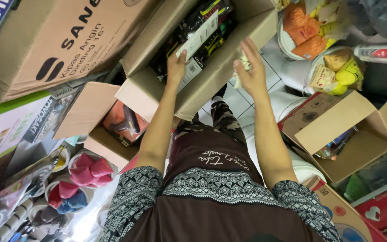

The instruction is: The person removes several wire cutters from their individual plastic and cardboard packaging, wipes the tools with a cloth, and organizes them inside cardboard boxes.

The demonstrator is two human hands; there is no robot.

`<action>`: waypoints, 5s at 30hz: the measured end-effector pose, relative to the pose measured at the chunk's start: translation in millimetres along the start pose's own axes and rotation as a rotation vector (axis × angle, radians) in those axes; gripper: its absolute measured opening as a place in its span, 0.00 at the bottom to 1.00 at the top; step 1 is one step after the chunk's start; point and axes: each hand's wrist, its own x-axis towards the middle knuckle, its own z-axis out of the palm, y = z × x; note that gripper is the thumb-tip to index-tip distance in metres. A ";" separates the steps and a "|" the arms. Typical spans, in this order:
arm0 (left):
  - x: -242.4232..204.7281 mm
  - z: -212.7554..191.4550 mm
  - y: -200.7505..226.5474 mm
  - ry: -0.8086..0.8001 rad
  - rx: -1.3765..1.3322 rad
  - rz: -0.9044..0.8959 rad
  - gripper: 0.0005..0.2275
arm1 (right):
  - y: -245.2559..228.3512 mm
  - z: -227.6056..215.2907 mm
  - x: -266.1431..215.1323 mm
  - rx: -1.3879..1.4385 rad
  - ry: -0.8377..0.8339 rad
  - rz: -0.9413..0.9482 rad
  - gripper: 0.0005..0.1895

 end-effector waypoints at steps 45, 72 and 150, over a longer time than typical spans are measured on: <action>111.6 141.9 -122.3 -0.549 0.856 -0.220 0.20 | -1.3 22.9 1.5 -0.195 -0.077 0.056 0.25; -40.4 -4.9 190.9 -0.256 0.194 0.271 0.07 | -10.5 -31.1 -21.2 0.585 0.108 0.366 0.29; -192.1 318.6 338.3 -0.814 -0.721 0.172 0.25 | -168.6 -204.0 -119.8 -0.292 0.883 -0.404 0.20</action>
